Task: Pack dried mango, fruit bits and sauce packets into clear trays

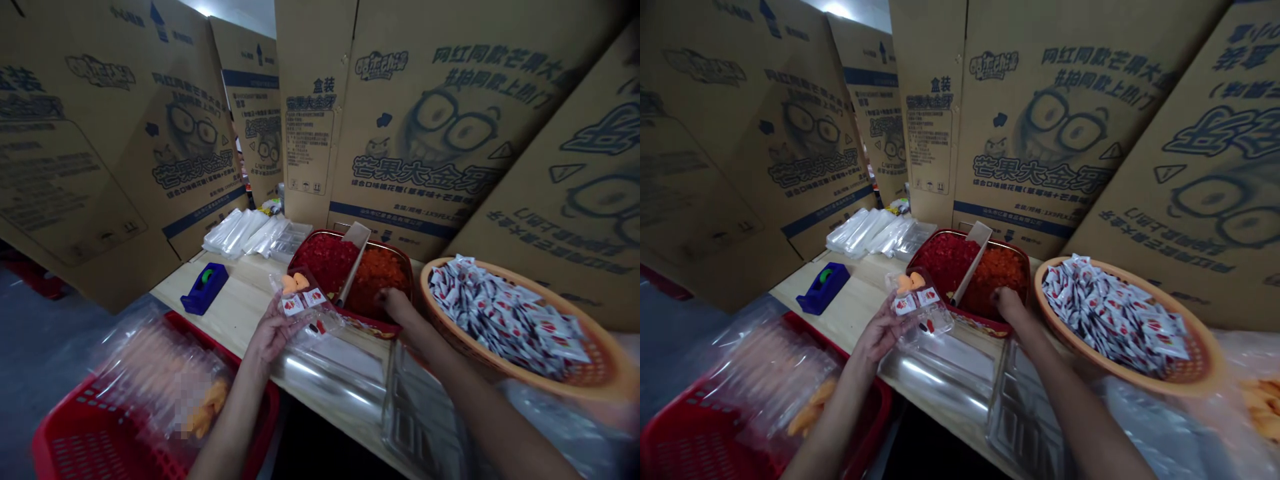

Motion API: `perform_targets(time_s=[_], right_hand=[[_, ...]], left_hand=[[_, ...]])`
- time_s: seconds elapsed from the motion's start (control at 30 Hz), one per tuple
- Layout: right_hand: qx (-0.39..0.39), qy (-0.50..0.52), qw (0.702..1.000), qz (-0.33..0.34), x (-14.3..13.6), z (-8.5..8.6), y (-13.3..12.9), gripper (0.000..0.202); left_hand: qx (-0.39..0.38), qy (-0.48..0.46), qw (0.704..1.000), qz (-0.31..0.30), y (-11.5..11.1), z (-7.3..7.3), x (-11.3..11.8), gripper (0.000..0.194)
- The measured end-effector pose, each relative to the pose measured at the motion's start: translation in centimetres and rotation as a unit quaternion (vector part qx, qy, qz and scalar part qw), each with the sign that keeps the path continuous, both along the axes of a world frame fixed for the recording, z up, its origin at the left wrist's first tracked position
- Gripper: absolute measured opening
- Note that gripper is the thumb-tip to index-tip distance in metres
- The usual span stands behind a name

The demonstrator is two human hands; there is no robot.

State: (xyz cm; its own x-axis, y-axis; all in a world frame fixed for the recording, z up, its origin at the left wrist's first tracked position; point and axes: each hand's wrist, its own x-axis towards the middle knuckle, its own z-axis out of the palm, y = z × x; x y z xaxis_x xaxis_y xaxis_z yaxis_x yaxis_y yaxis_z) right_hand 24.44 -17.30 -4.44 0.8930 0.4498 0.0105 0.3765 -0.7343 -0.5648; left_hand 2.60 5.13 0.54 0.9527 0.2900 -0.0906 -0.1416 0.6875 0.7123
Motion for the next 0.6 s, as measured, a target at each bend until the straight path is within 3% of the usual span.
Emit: perform_targets(time_s=[0.2,0.33,0.53,0.6], right_hand=[[0.158,0.12,0.979,-0.033,-1.6,1.5,-0.4,0.011],[0.269,0.18,0.946,-0.034,-2.9,3.7,-0.8,0.026],[0.38,0.279,0.882,0.018,-5.9,7.0,0.6,0.038],[0.379,0.276,0.881,0.053,-7.3,7.7,1.8,0.034]], left_hand=[[0.003,0.019,1.0,-0.004,0.2,-0.5,0.3,0.078],[0.009,0.02,1.0,-0.013,0.3,-0.3,0.7,0.074],[0.011,0.014,1.0,-0.02,0.2,-0.7,1.2,0.076],[0.012,0.006,1.0,-0.024,0.1,-0.8,1.1,0.076]])
